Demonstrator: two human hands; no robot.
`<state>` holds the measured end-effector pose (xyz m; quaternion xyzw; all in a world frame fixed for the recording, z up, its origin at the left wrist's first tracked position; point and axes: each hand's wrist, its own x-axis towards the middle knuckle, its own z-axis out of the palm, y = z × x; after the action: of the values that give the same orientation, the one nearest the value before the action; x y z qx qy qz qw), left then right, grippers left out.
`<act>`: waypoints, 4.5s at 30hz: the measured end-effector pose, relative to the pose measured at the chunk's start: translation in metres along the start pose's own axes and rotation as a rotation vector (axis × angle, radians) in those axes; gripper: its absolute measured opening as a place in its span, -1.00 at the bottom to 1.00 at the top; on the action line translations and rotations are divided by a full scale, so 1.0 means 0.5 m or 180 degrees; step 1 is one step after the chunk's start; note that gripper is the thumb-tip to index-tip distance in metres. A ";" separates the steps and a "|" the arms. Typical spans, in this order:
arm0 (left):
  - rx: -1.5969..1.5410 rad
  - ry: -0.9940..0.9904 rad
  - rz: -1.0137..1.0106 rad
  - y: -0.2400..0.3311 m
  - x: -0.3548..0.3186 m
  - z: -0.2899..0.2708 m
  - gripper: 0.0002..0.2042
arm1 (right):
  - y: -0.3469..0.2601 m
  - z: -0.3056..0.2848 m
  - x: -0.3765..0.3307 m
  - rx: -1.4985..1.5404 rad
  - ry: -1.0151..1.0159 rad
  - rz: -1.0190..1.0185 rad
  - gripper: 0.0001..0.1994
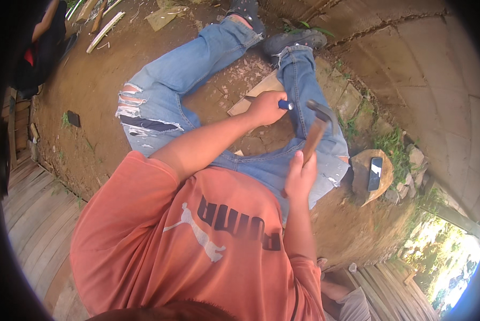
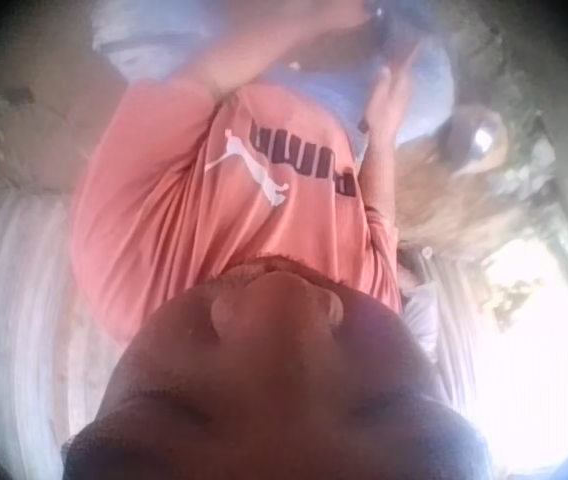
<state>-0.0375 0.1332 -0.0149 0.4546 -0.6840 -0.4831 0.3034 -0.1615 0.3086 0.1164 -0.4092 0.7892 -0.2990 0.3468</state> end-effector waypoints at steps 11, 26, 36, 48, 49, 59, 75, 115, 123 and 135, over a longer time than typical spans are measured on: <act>0.0083 0.0173 -0.0844 -0.071 -0.005 -0.042 -0.82 | 0.049 0.004 0.018 -0.0004 -0.0545 0.0547 -0.79; 0.2502 -0.2240 -0.1848 -0.141 -0.029 -0.126 -0.63 | 0.060 0.150 0.242 0.1567 -0.0889 0.1143 -0.54; 0.1930 -0.2052 -0.2062 -0.156 -0.036 -0.147 -0.61 | 0.109 0.321 0.299 0.0954 -0.0296 0.0506 -0.58; 0.0442 -0.0585 -0.1802 -0.166 -0.048 -0.126 -0.27 | 0.122 0.327 0.345 -0.0360 0.0251 -0.0245 -0.57; 0.0102 -0.0624 -0.1911 -0.162 -0.041 -0.127 -0.26 | 0.118 0.318 0.342 -0.0124 0.0047 0.0075 -0.56; -0.0680 -0.0740 -0.1871 -0.210 -0.021 -0.115 -0.25 | 0.146 0.315 0.310 0.0230 -0.0361 0.0367 -0.53; 0.1922 -0.1873 -0.0615 0.128 -0.024 -0.204 -0.59 | 0.112 0.210 0.329 0.1058 -0.0678 0.0698 -0.57; 0.1509 -0.2050 0.2551 0.720 -0.184 -0.305 -0.83 | 0.149 -0.059 0.184 0.2523 -0.0681 0.0863 -0.59; 0.0818 -0.1361 0.0975 0.277 -0.094 -0.101 -0.83 | 0.137 -0.049 0.185 0.2531 -0.0605 0.0716 -0.44; 0.0866 -0.0906 0.0978 0.033 -0.081 0.025 -0.63 | 0.124 -0.069 0.154 -0.1069 0.0467 -0.0641 -0.58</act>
<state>-0.0375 0.1771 -0.0028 0.3093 -0.8397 -0.3940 0.2098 -0.2485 0.2796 0.0662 -0.5152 0.8062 -0.2254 0.1836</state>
